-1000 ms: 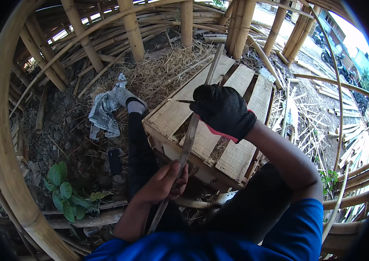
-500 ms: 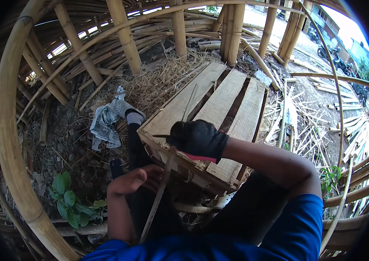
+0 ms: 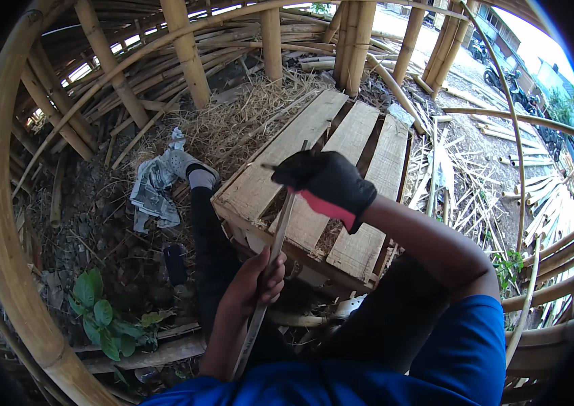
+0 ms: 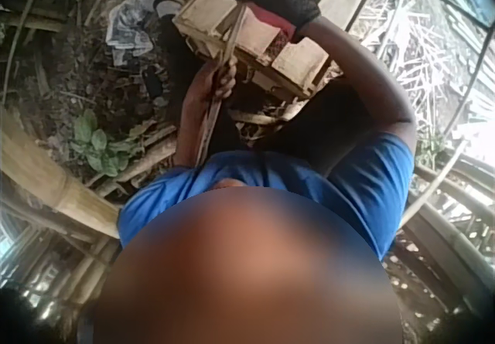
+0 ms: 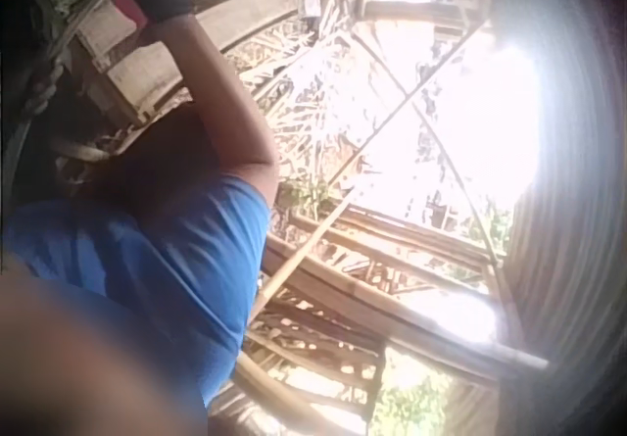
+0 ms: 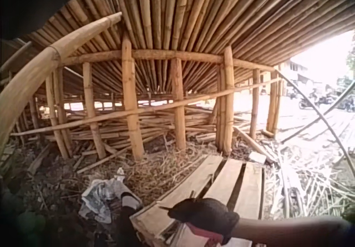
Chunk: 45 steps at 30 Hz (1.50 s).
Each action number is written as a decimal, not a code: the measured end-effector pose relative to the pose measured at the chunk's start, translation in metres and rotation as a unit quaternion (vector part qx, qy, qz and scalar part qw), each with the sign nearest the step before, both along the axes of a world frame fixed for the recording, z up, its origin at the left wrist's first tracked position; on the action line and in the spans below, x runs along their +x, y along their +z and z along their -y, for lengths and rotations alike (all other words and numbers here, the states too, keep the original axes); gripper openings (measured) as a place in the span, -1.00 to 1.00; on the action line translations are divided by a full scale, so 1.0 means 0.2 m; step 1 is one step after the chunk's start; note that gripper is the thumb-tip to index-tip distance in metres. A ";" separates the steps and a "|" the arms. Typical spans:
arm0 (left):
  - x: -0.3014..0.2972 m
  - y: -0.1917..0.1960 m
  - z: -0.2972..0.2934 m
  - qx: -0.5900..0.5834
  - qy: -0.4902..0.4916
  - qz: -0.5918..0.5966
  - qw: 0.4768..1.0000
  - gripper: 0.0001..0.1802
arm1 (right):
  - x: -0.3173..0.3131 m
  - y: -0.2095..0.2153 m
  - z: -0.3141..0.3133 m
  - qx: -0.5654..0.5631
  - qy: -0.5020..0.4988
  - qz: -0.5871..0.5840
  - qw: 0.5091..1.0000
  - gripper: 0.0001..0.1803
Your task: Scraping the outer layer of a bamboo stick using a knife.
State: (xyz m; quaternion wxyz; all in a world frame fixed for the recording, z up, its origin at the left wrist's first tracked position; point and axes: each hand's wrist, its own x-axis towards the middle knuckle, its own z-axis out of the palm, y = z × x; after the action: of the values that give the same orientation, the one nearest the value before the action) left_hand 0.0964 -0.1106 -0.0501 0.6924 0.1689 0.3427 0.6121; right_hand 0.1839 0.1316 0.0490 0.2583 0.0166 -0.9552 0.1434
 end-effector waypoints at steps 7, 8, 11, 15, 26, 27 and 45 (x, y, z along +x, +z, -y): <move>0.01 0.01 0.00 0.003 0.013 0.010 1.000 -0.49 | 0.08 0.19 -0.06 -0.159 -0.242 0.126 0.949 -0.73; 0.00 0.02 0.00 0.012 0.013 0.019 1.000 -0.50 | 0.08 0.21 -0.06 -0.132 -0.280 0.143 0.940 -0.73; -0.01 0.03 -0.03 0.018 0.015 0.027 0.999 -0.52 | 0.11 0.16 -0.15 -0.168 -0.274 0.128 0.938 -0.72; -0.05 0.10 -0.06 0.051 0.026 0.019 0.998 -0.55 | 0.07 0.19 -0.16 -0.170 -0.315 0.099 0.929 -0.59; 0.05 -0.09 -0.07 0.015 0.029 -0.055 0.998 -0.53 | 0.02 0.07 -0.21 -0.003 -0.216 0.158 0.964 -0.77; 0.05 -0.09 -0.07 0.012 0.043 -0.071 0.996 -0.52 | 0.01 0.07 -0.20 0.007 -0.229 0.181 0.956 -0.77; 0.07 -0.09 -0.04 -0.038 0.131 -0.320 0.937 -0.51 | -0.05 -0.07 -0.33 -0.007 -0.249 0.234 0.940 -0.63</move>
State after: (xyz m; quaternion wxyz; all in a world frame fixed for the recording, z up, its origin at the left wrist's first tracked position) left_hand 0.1098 -0.1028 -0.0680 0.4652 0.2833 0.5883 0.5978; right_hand 0.1742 0.1984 0.0360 0.0550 -0.2572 -0.9614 0.0813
